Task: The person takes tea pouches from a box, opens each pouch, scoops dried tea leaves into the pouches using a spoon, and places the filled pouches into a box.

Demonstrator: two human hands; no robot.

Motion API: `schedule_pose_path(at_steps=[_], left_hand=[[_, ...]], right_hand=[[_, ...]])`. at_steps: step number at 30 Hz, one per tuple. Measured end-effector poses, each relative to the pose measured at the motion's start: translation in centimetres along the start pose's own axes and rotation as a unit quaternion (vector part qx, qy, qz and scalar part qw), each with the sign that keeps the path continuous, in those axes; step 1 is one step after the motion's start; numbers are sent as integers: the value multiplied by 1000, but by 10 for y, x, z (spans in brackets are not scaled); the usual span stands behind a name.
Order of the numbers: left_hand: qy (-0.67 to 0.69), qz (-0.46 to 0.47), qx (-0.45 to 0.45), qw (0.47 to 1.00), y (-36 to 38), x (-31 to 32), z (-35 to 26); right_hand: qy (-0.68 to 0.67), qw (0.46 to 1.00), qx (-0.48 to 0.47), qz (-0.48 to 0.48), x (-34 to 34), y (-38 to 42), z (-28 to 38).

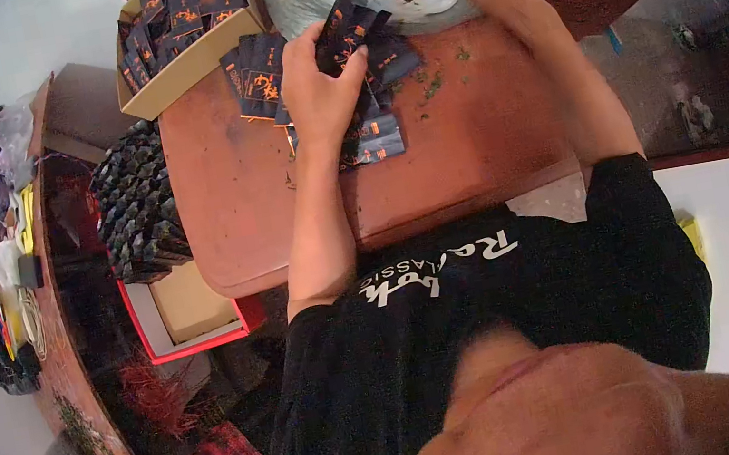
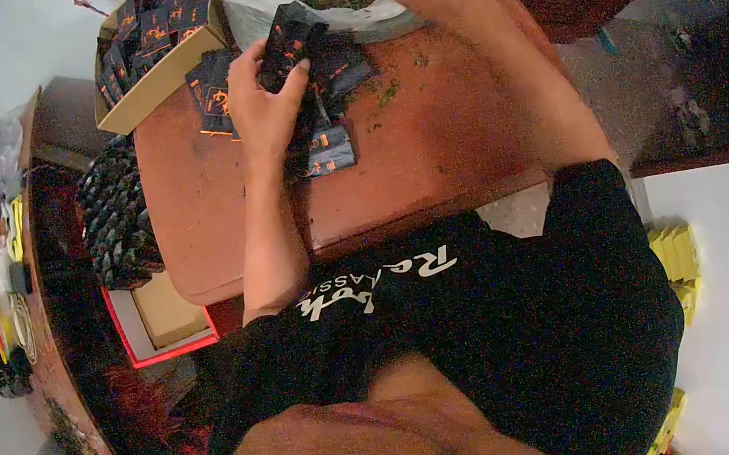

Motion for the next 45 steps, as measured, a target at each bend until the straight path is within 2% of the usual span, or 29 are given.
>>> schedule_pose_path(at_steps=[1,4,7,8,10,12,21,27,33,36,45], left_hand=[[3,2,-3,1000,0,0,0],[6,8,-3,1000,-1,0,0],[0,9,9,1000,-1,0,-2],[0,7,14,1000,-1,0,-1],[2,10,15,1000,-1,1,-1],[6,22,6,1000,-1,3,-1],[-2,19,16,1000,-1,3,-3],[12,14,15,1000,1,2,-4],[-8,17,19,1000,0,1,-7],[-10,17,1,1000,1,2,-5],[-23,21,-5,1000,-1,3,0]], right_hand=[[-14,1000,24,-15,-5,-4,-10],[92,995,34,24,13,11,-82],[179,980,50,68,39,26,-116],[144,984,60,87,47,29,-124],[84,993,48,65,60,33,-115],[-94,972,212,20,74,37,-107],[-266,915,299,-48,85,45,-134],[-287,907,297,-87,72,46,-136],[-317,896,303,-71,54,41,-141],[-318,887,322,-95,44,30,-136],[-321,898,302,-18,32,20,-88]])
Point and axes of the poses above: each hand's wrist, its own y-axis away from the middle knuckle, its own x-axis out of the palm, z = x × y, the point moved 6 cm from there along -y, towards the middle knuckle, and after that the axes turned 12 degrees about -x, right-handed, at the moved point
